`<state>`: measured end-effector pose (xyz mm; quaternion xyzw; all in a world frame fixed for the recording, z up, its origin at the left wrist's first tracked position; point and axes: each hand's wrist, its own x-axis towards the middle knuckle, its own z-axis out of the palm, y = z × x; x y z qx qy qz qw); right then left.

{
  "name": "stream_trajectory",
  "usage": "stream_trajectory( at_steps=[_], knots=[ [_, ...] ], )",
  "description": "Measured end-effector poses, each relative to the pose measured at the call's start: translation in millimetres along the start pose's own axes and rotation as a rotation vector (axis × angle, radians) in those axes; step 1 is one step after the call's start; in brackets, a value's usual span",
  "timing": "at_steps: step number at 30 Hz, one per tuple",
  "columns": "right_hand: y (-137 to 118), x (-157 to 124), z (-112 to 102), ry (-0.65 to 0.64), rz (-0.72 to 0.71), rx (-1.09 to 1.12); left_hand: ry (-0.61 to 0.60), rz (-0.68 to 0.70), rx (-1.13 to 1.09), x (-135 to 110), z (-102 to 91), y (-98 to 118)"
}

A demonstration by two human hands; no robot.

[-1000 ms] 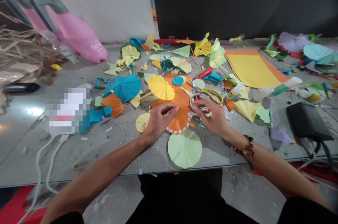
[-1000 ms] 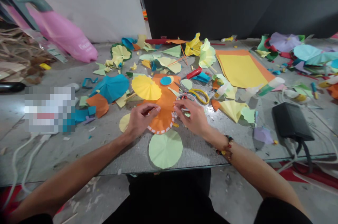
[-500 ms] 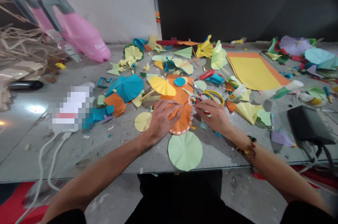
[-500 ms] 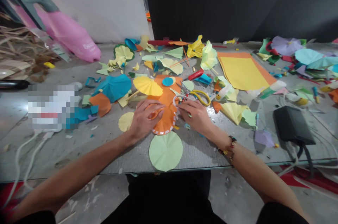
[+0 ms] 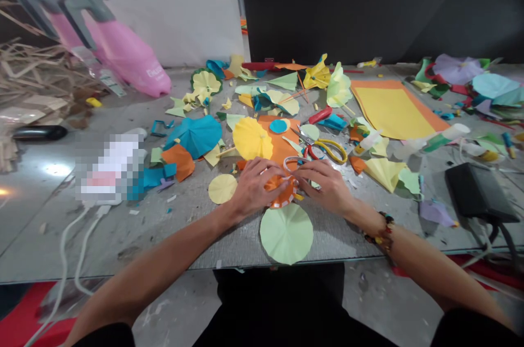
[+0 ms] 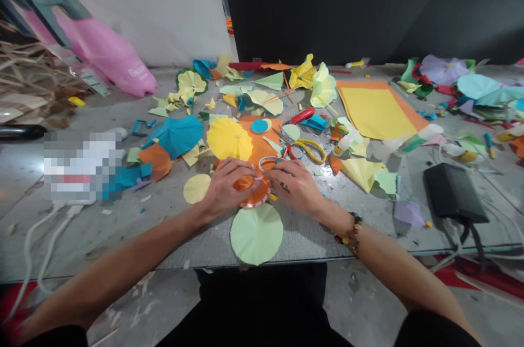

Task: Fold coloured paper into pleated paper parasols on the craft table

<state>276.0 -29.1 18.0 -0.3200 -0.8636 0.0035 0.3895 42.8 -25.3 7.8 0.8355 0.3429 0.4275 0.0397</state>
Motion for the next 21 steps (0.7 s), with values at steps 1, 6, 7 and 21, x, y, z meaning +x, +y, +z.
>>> stream_trajectory(
  at_steps=[1, 6, 7, 21],
  knots=[
    [0.3, -0.6, 0.5, -0.016, 0.005, 0.001, -0.004, 0.008, -0.001, 0.0, 0.3, 0.2],
    [-0.9, -1.8, 3.6, -0.055, 0.020, 0.061, 0.011, 0.056, 0.052, 0.0, 1.0, 1.8],
    [-1.5, -1.4, 3.8, -0.061, 0.027, 0.077, 0.009, 0.067, 0.072, 0.0, 0.6, 2.3],
    [-5.0, 0.9, -0.4, -0.111, 0.093, 0.150, -0.127, 0.377, 0.430, 1.2, -12.2, 8.9]
  ],
)
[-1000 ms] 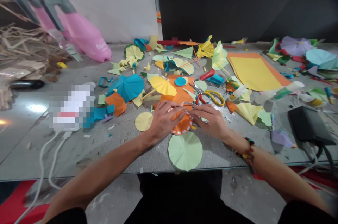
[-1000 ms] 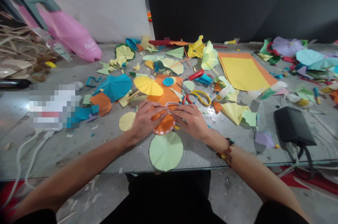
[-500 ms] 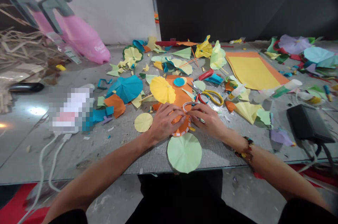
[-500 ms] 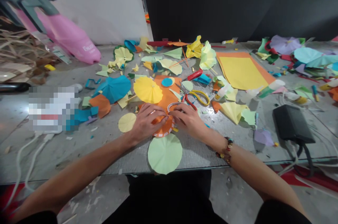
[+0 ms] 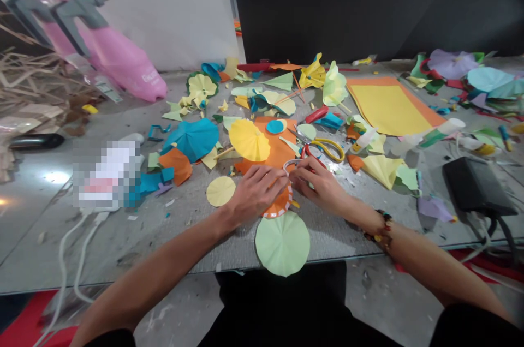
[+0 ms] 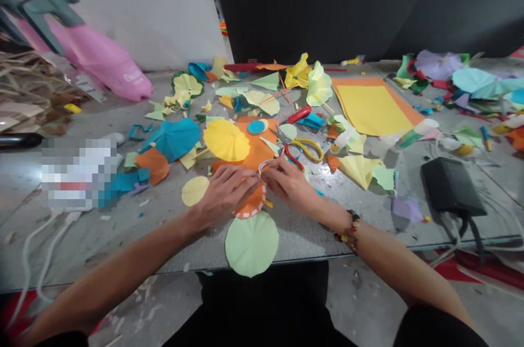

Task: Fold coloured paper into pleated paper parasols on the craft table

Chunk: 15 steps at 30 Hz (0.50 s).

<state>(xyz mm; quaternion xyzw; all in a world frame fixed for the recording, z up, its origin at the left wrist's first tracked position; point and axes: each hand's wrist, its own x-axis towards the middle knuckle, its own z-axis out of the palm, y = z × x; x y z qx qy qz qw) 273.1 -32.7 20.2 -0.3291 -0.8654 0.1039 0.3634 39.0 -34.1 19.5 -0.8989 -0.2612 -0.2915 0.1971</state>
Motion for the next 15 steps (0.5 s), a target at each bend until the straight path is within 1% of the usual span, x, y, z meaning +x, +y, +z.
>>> stream_trajectory(
  at_steps=[2, 4, 7, 10, 11, 12, 14, 15],
  knots=[
    [-1.4, 0.5, -1.9, 0.006, -0.012, 0.024, -0.006, 0.062, 0.058, 1.7, -5.8, -1.1],
    [-3.7, 1.0, -3.1, 0.014, -0.018, 0.040, -0.004, 0.090, 0.080, 3.3, -10.1, -2.4],
    [-7.0, 1.7, -3.4, 0.031, -0.021, 0.046, 0.012, 0.085, 0.069, 4.7, -13.4, -3.1],
    [-5.2, 3.2, -7.5, 0.067, -0.008, 0.049, 0.039, 0.093, 0.043, 4.5, -16.6, 0.8],
    [-2.2, 4.0, -11.0, 0.102, 0.019, 0.045, 0.050, 0.119, 0.025, 4.0, -18.4, 3.3],
    [2.0, 4.7, -15.6, 0.164, 0.067, 0.037, 0.066, 0.154, -0.003, 3.4, -20.4, 6.3],
    [13.4, 5.7, -26.4, 0.352, 0.182, -0.026, 0.087, 0.243, -0.106, 1.9, -24.0, 12.2],
    [19.8, 5.7, -31.3, 0.442, 0.200, -0.074, 0.088, 0.248, -0.170, 1.2, -24.8, 14.4]
  ],
)
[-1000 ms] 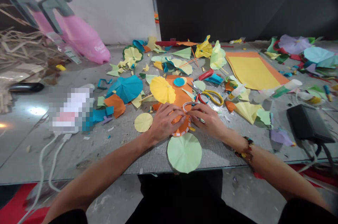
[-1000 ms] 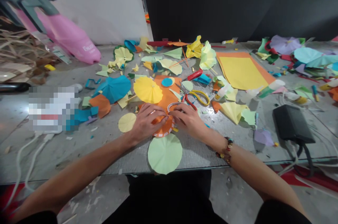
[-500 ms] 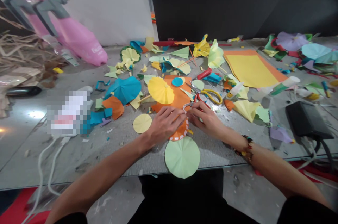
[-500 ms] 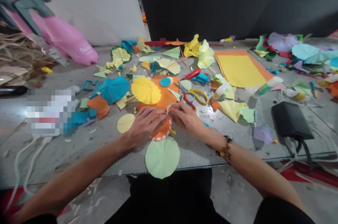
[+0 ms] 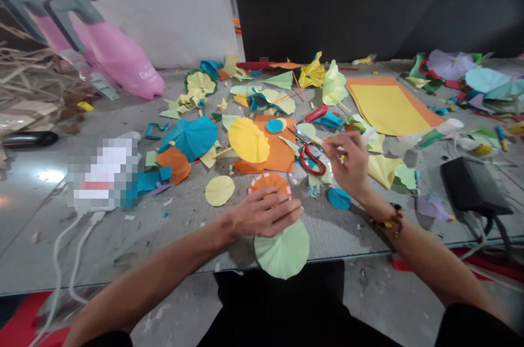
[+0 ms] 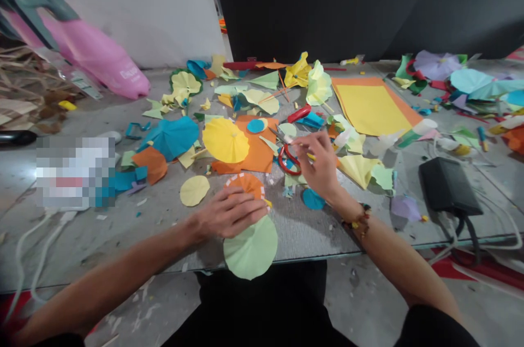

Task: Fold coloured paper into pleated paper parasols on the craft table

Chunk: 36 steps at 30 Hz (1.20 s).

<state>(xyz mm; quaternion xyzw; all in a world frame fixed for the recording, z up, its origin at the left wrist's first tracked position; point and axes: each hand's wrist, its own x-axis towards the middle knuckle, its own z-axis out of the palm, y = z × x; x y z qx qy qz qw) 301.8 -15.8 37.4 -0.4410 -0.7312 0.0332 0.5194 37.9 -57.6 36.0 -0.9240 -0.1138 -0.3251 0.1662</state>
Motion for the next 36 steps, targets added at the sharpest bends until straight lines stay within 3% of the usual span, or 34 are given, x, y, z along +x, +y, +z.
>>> stream_trajectory(
  at_steps=[2, 7, 11, 16, 20, 25, 28, 32, 36],
  knots=[
    [12.3, 3.7, -3.8, 0.044, -0.040, -0.095, 0.035, -0.105, -0.101, -0.8, 2.2, 1.9],
    [28.4, -4.3, 11.0, -0.339, -0.171, -0.136, 0.211, -0.649, -0.376, -4.9, 21.1, -6.9],
    [29.6, -11.9, 20.6, -0.393, -0.190, -0.181, 0.253, -0.862, -0.567, -7.2, 29.6, -13.4],
    [28.5, -10.8, 17.3, -0.426, -0.165, -0.240, 0.279, -0.869, -0.636, -8.5, 29.2, -14.6],
    [19.0, -8.1, 15.1, -0.334, -0.250, -0.285, 0.243, -0.847, -0.645, -7.6, 28.5, -13.0],
    [-4.6, -11.8, 16.5, -0.229, -0.357, -0.038, 0.140, -0.795, -0.626, -6.5, 28.6, -12.6],
    [-12.3, -15.3, 19.6, -0.271, -0.368, -0.002, 0.081, -0.779, -0.606, -7.9, 30.8, -13.8],
    [-13.1, -16.5, 22.4, -0.330, -0.336, -0.059, 0.092, -0.758, -0.514, -10.3, 31.8, -15.6],
    [-14.5, -16.0, 20.5, -0.332, -0.327, -0.022, 0.069, -0.715, -0.371, -10.5, 20.5, -21.8]
  ],
)
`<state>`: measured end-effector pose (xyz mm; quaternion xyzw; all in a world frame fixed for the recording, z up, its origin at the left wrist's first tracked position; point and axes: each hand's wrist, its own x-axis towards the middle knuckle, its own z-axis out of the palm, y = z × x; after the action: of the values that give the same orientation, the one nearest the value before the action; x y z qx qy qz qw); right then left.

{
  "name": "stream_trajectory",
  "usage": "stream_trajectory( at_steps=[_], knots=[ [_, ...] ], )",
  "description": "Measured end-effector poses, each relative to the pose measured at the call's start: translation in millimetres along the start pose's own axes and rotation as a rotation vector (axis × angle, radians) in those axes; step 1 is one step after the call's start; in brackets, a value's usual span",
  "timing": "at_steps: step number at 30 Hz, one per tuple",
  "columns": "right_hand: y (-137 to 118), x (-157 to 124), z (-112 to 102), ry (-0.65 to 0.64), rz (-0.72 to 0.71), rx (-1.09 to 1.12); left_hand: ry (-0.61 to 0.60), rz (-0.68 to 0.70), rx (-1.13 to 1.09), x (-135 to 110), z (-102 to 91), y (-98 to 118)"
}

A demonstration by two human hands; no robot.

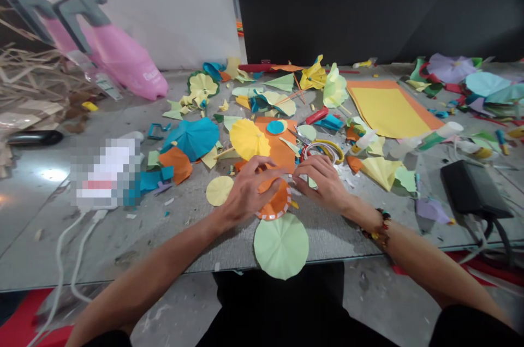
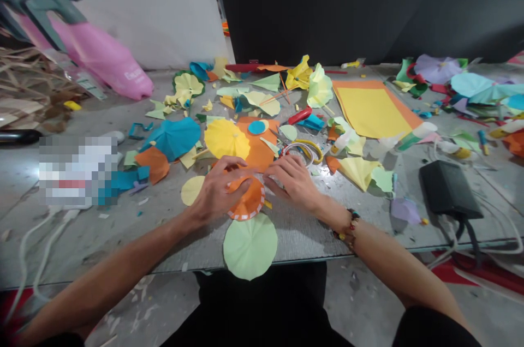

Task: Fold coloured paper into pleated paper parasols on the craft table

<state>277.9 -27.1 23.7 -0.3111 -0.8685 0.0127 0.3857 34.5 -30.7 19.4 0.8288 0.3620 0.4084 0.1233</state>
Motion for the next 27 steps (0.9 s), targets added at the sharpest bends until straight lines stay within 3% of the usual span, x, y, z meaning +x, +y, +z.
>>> stream_trajectory(
  at_steps=[2, 4, 7, 11, 15, 21, 27],
  knots=[
    [-0.9, -0.5, -1.8, 0.040, 0.026, 0.036, 0.020, -0.052, 0.040, 3.0, -9.8, -2.0],
    [-1.0, -1.5, -2.6, 0.060, 0.066, 0.060, 0.008, 0.020, 0.152, 5.5, -18.2, -6.2],
    [0.3, -3.6, -0.4, 0.025, 0.106, 0.072, -0.162, 0.142, 0.329, 6.5, -23.5, -13.4],
    [0.3, -5.3, 5.2, -0.047, 0.090, 0.078, -0.271, 0.135, 0.371, 3.7, -19.1, -18.5],
    [-5.1, -3.0, 6.3, -0.080, 0.112, 0.131, -0.261, 0.020, 0.149, 1.4, -12.0, -20.6],
    [-7.9, -1.1, 10.6, -0.127, 0.231, 0.227, -0.143, -0.308, -0.353, 0.0, 1.7, -17.7],
    [-3.4, -4.1, 14.0, -0.079, 0.377, 0.327, -0.148, -0.421, -0.514, -1.5, 12.1, -16.7]
  ],
)
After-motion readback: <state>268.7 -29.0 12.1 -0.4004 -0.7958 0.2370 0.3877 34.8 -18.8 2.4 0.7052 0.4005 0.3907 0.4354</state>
